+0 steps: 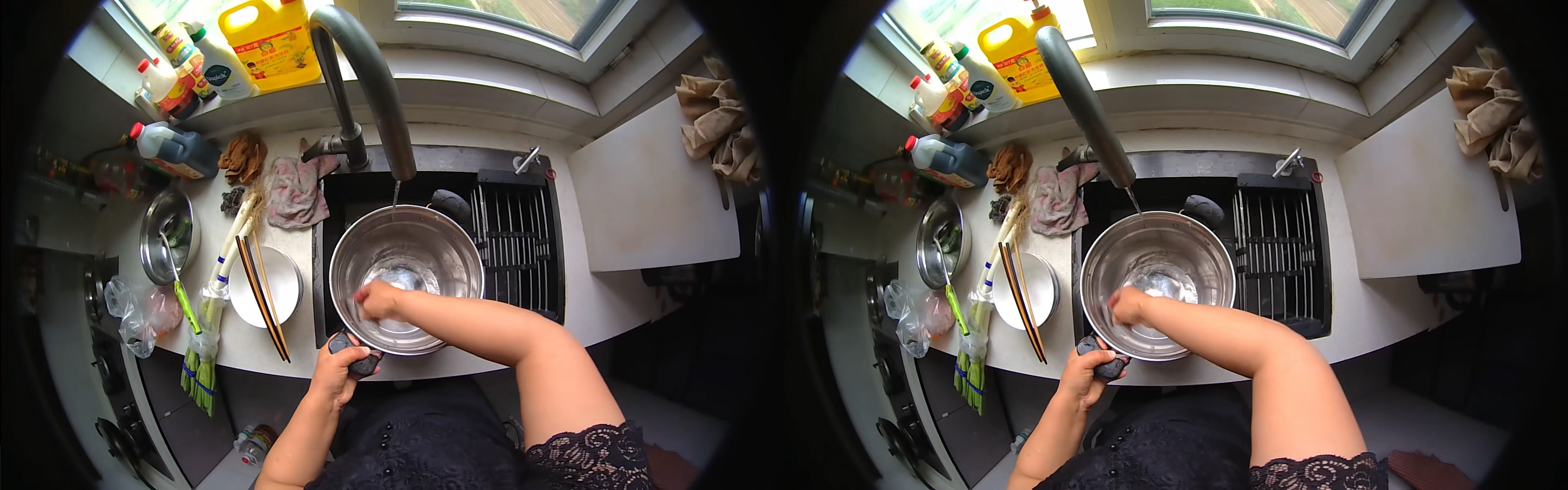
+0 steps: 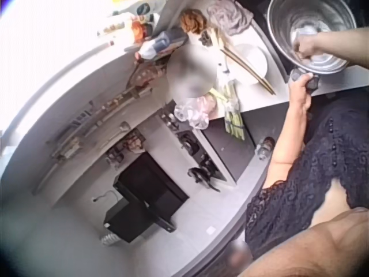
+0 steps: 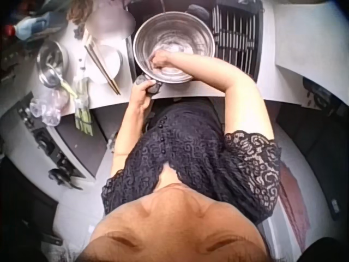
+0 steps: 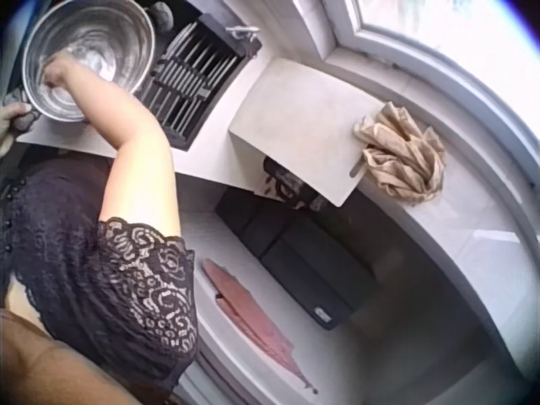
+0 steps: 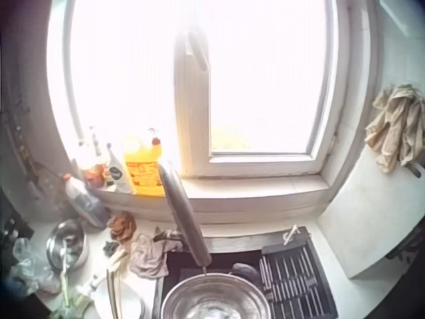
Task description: The person washes a metal pot in the kitchen sink using a sponge and running water. They scrub the interior and exterior surfaces, rinse the pot, and place it on the stovetop. The person then opens a drawer and retrieves a white bowl.
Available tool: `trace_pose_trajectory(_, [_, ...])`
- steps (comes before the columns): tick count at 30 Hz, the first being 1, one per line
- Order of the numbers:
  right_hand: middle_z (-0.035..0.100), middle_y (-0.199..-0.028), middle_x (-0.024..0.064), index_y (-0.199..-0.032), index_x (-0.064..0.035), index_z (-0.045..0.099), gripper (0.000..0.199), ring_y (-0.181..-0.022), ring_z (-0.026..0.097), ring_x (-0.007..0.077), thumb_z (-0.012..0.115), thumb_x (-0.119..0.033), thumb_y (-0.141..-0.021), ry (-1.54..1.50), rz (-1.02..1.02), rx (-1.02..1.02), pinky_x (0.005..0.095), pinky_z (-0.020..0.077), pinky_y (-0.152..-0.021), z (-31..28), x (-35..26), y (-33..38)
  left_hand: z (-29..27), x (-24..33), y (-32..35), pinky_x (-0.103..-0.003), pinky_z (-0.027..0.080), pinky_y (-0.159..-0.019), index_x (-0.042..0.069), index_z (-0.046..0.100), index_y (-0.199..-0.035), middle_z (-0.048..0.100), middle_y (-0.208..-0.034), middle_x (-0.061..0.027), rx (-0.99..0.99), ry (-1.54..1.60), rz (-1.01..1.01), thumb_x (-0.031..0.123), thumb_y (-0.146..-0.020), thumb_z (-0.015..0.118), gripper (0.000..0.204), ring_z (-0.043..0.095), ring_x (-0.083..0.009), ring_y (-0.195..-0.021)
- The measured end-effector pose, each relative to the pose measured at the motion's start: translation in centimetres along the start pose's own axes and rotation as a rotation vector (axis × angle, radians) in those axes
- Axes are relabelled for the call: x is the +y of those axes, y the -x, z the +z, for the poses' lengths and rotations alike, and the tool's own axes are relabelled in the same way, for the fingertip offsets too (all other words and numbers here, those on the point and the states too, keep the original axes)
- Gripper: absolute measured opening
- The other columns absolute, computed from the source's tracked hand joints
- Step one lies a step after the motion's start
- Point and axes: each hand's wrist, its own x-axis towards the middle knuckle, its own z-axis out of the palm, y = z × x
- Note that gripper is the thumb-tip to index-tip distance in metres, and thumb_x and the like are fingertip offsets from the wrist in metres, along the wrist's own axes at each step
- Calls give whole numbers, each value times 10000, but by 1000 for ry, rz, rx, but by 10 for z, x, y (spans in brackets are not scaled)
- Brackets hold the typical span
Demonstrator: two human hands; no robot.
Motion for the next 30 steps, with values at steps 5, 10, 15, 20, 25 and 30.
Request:
trace_pose_trajectory(5, [638,-895,124,-1044,10,606,358,-731,616,216,635,56,-690,-139,-15,261,327,503,-594,-1,-14,-20,-3,-2,-5,-398,573,-594,55,494,-848,600,-831,-111,-13,46,-15,-27,-726,621,194,640,-258,-762])
trace_pose_trajectory(10, [597,-697,86,-808,5,620,84,-563,535,172,564,32,-752,-1271,-14,1169,314,411,-481,-67,-7,-98,-4,-2,-18,-402,578,-597,52,490,-837,588,-809,-106,11,25,21,-37,-716,633,207,642,-254,-739])
trace_pose_trajectory(15, [653,-872,144,-1008,-9,606,286,-779,631,255,570,-12,-724,-373,-60,858,358,505,-660,-19,12,-117,-3,-4,-42,-401,575,-601,48,501,-813,590,-809,-108,0,14,-33,-26,-725,623,167,644,-259,-746])
trace_pose_trajectory(20, [666,-972,99,-1103,-31,652,439,-904,628,197,592,46,-675,167,12,-20,290,497,-788,-6,29,-68,-10,-3,-63,-399,570,-598,38,511,-823,588,-802,-98,80,22,-15,-19,-725,621,158,640,-247,-738])
trace_pose_trajectory(25, [491,-1312,122,-1396,-32,358,679,-1120,524,201,502,62,-739,-521,-454,36,307,406,-961,-2,32,-98,-12,-17,-76,-388,567,-586,40,507,-832,582,-797,-96,129,-37,13,-27,-733,613,160,639,-242,-731])
trace_pose_trajectory(30, [165,-1541,47,-1437,-96,316,602,-1418,143,257,462,-130,-854,1251,-313,178,470,189,-1120,-44,35,-90,-6,-7,-79,-368,565,-570,42,507,-833,576,-789,-91,199,-53,-30,-30,-736,611,159,634,-238,-716])
